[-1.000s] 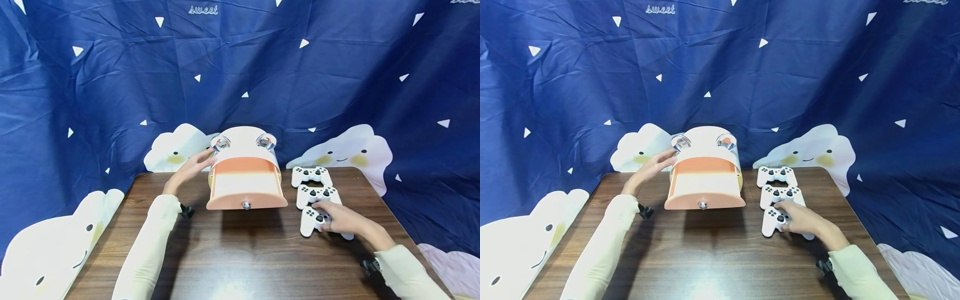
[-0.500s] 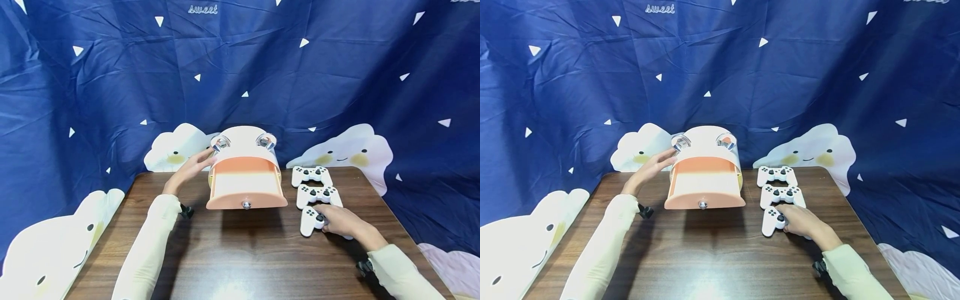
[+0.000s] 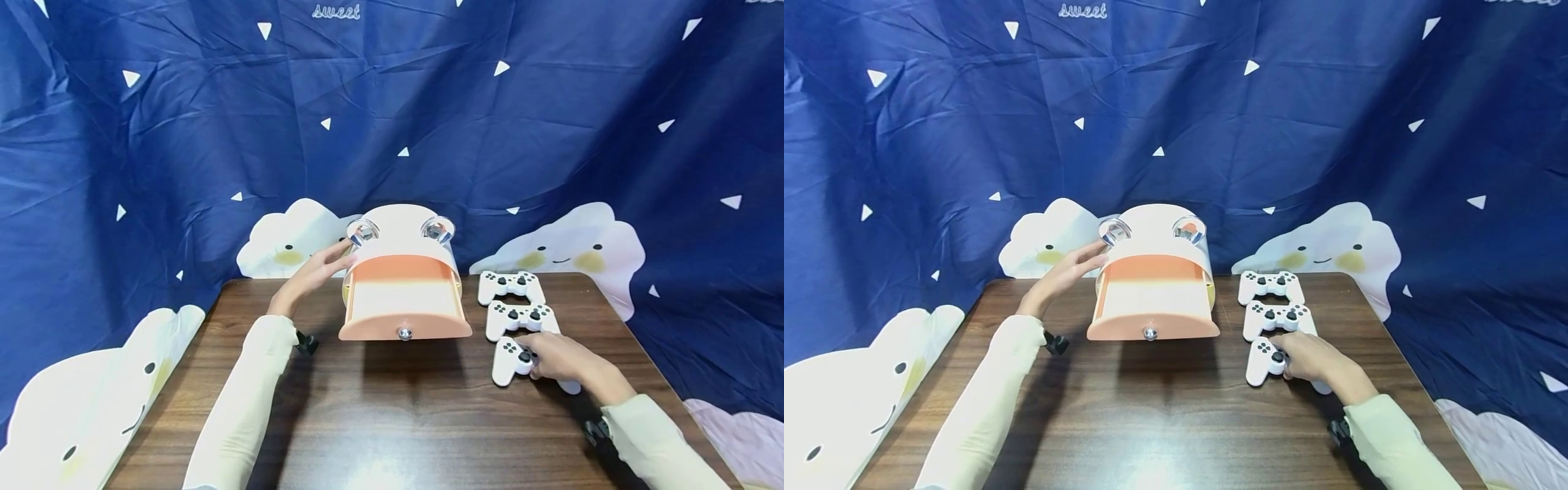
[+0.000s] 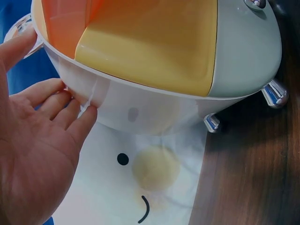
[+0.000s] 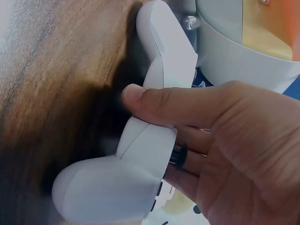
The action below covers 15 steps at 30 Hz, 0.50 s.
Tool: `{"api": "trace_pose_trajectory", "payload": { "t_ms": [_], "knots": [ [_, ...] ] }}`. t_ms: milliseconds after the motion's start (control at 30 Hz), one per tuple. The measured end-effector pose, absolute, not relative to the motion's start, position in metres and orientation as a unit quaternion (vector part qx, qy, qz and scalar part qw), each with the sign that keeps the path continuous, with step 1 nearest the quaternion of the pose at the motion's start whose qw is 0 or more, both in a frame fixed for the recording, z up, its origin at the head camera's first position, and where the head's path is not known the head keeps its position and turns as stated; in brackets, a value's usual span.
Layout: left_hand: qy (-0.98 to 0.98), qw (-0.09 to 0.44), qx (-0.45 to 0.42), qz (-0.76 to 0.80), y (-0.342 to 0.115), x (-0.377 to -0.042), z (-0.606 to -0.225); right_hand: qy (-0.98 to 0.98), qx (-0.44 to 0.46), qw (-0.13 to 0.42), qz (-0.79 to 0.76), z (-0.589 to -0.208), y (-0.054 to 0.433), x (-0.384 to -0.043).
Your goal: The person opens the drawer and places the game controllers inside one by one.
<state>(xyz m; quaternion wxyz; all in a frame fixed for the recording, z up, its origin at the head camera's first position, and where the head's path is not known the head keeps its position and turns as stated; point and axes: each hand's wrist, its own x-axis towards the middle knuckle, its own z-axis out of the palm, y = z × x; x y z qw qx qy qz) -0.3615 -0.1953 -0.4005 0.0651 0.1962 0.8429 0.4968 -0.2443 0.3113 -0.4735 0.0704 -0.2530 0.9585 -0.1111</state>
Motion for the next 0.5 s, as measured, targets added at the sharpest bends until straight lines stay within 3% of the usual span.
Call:
{"api": "trace_pose_trajectory", "payload": {
  "t_ms": [500],
  "knots": [
    [0.843,0.060,0.201,0.494,-0.1962,-0.3623,-0.4025,0.961,-0.256,0.045,-0.093,-0.4706,0.3121,-0.2462]
  ]
}}
